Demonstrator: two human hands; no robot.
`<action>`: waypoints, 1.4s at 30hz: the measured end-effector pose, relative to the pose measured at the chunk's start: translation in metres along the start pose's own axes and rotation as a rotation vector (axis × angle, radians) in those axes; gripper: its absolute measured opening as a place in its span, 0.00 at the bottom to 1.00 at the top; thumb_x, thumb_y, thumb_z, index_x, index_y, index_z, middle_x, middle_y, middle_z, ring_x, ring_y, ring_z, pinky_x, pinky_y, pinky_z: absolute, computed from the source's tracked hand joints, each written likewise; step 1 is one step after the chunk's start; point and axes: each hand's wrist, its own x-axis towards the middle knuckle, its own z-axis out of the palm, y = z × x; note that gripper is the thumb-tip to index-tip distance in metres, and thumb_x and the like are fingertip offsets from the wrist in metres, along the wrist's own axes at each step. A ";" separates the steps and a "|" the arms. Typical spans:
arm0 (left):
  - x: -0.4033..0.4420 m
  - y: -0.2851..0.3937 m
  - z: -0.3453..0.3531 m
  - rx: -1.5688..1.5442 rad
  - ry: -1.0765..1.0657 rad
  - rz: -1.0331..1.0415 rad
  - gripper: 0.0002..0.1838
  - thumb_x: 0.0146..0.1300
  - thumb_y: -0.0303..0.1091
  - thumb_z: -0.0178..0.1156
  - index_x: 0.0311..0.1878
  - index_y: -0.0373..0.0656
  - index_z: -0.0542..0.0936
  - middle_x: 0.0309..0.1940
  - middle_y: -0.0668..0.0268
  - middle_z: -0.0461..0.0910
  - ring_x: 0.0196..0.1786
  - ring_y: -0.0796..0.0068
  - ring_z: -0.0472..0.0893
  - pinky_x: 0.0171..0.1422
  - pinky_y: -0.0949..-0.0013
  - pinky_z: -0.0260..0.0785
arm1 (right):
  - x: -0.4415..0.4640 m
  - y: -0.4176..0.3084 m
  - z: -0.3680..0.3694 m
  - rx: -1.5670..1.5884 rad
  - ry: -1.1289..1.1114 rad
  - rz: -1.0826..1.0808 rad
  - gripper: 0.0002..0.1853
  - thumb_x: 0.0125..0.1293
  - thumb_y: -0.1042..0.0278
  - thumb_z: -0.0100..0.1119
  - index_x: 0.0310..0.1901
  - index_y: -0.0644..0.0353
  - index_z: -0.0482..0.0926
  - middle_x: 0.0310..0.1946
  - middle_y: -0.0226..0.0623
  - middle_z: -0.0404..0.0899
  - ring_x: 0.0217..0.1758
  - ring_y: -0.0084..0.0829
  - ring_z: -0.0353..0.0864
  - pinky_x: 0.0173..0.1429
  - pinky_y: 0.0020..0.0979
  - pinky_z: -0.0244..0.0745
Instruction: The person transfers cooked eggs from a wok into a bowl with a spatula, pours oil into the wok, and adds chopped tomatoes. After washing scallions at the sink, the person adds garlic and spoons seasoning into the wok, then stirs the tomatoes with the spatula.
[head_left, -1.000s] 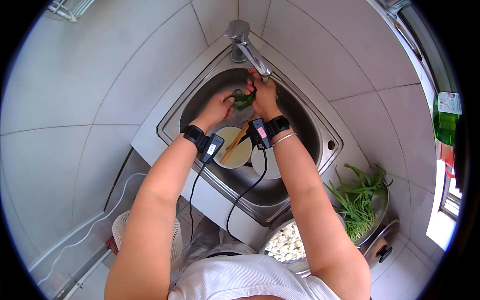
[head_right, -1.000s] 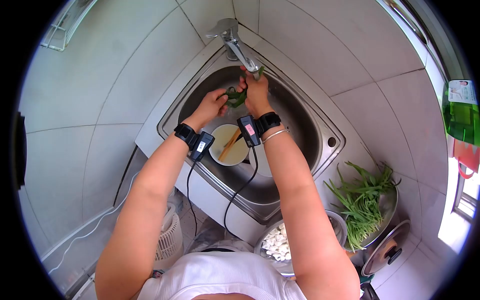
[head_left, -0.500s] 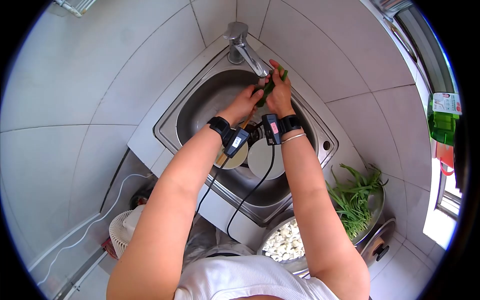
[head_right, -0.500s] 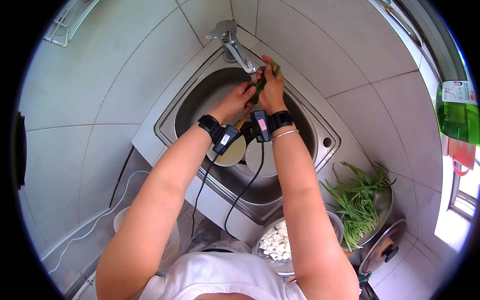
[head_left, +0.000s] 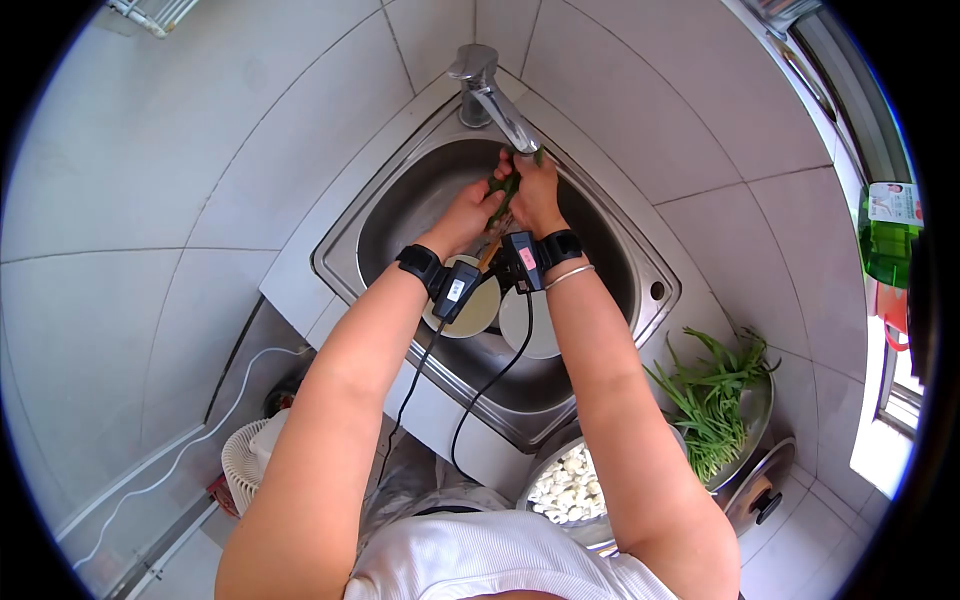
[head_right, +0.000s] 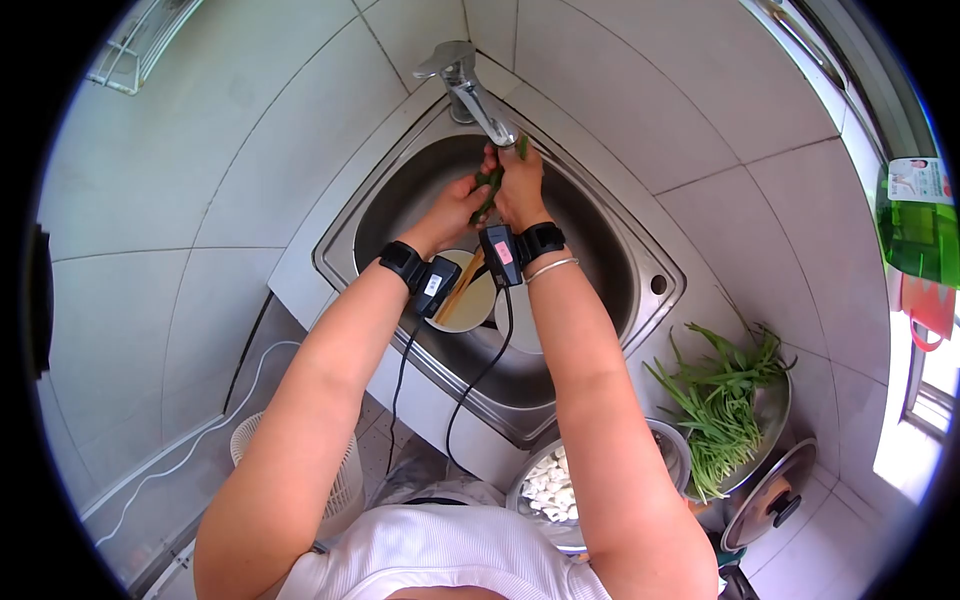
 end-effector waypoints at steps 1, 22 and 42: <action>0.000 0.000 0.001 0.130 0.028 0.050 0.09 0.68 0.37 0.47 0.46 0.45 0.71 0.30 0.74 0.72 0.29 0.84 0.68 0.33 0.77 0.63 | -0.005 -0.001 0.002 -0.026 0.034 -0.008 0.05 0.66 0.70 0.43 0.33 0.60 0.67 0.23 0.33 0.64 0.22 0.23 0.61 0.28 0.27 0.62; 0.022 -0.006 0.017 0.495 0.355 0.503 0.13 0.67 0.41 0.48 0.42 0.41 0.74 0.26 0.68 0.74 0.27 0.78 0.71 0.28 0.73 0.63 | 0.002 0.002 -0.014 -0.049 0.017 -0.065 0.09 0.67 0.64 0.50 0.38 0.62 0.70 0.20 0.29 0.63 0.20 0.23 0.63 0.39 0.29 0.71; -0.054 0.092 0.011 0.267 0.396 0.400 0.23 0.60 0.47 0.52 0.53 0.41 0.68 0.44 0.62 0.74 0.46 0.69 0.74 0.56 0.68 0.61 | -0.074 -0.105 0.058 -0.014 -0.018 -0.229 0.10 0.69 0.63 0.45 0.42 0.62 0.66 0.21 0.29 0.61 0.22 0.22 0.62 0.28 0.29 0.67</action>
